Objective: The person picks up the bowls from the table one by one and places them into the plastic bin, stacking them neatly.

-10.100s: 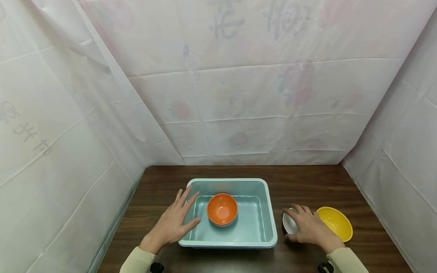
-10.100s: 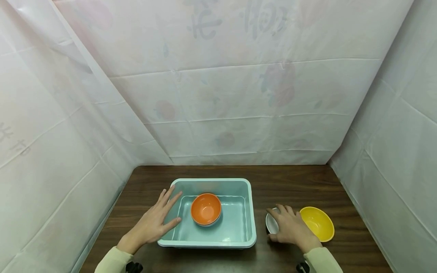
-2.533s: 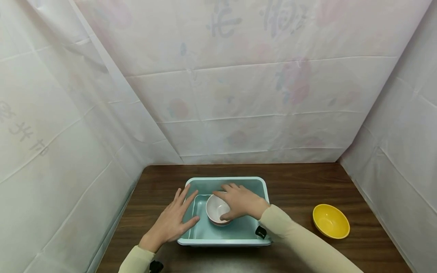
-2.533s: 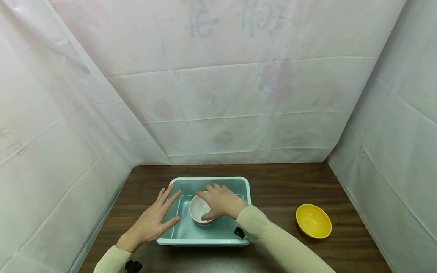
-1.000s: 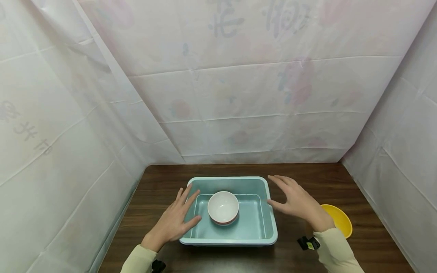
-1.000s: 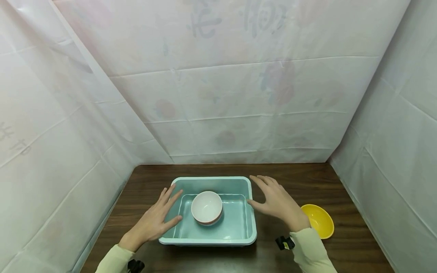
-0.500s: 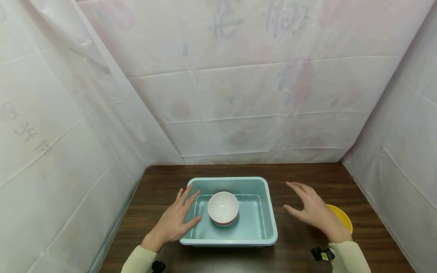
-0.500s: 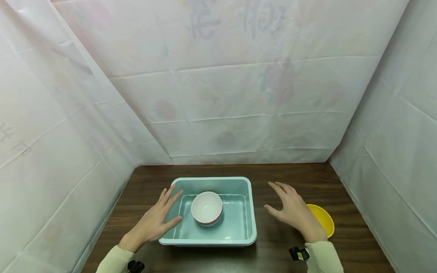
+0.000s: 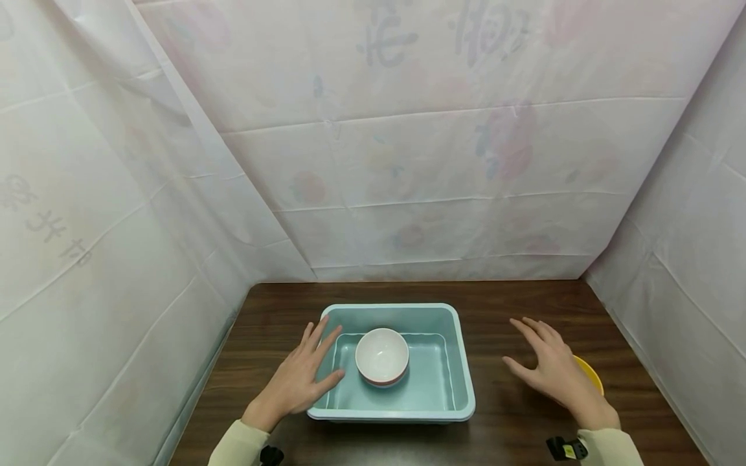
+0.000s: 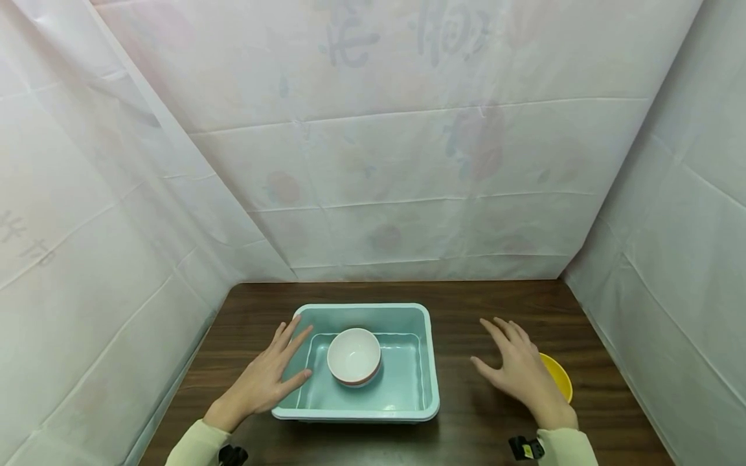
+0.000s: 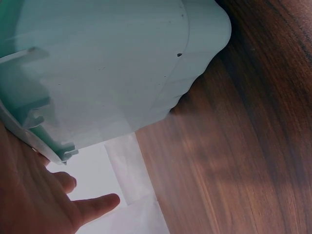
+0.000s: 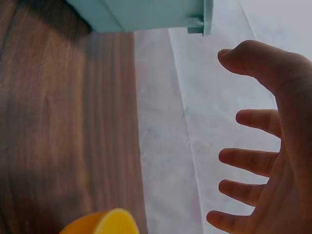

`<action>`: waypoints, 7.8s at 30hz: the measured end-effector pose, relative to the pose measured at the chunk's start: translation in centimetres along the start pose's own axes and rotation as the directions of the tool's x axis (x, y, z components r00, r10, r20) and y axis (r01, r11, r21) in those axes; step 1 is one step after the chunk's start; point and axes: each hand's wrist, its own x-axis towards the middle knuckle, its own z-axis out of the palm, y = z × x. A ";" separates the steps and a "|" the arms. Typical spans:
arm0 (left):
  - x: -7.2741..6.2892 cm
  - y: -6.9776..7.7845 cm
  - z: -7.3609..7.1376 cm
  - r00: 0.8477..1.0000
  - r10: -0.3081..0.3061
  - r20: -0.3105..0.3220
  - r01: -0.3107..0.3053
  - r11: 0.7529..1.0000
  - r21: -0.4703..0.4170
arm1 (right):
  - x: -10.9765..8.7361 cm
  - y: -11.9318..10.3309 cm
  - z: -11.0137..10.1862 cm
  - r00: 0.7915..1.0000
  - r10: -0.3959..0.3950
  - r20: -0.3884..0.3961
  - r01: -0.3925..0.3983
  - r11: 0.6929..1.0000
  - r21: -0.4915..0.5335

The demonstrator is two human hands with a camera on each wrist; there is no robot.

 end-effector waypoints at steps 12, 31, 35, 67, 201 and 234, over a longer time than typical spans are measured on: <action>0.0 0.0 0.1 1.000 -0.004 -0.001 0.004 1.000 0.007 | -1.5 2.4 1.5 0.997 -0.012 -0.071 0.010 1.000 -0.017; -0.1 0.0 0.1 1.000 -0.006 -0.001 0.006 1.000 0.003 | -2.8 5.2 3.0 0.993 0.114 0.014 -0.112 0.989 -0.098; -0.1 0.0 0.1 1.000 -0.007 0.004 0.007 1.000 0.002 | -3.0 5.8 3.0 0.990 0.136 0.037 -0.131 0.984 -0.118; 0.2 -0.1 0.0 1.000 -0.003 0.001 0.003 1.000 0.003 | -3.3 8.7 2.1 0.910 0.300 0.285 -0.281 0.954 -0.107; 0.1 -0.1 0.1 1.000 -0.013 0.010 0.012 1.000 0.007 | 6.7 -5.4 -4.1 0.980 -0.101 0.172 0.138 0.966 -0.220; 0.1 -0.2 0.2 1.000 -0.013 0.005 0.013 1.000 0.009 | 8.4 -8.5 -3.5 0.968 -0.198 0.156 0.225 0.958 -0.180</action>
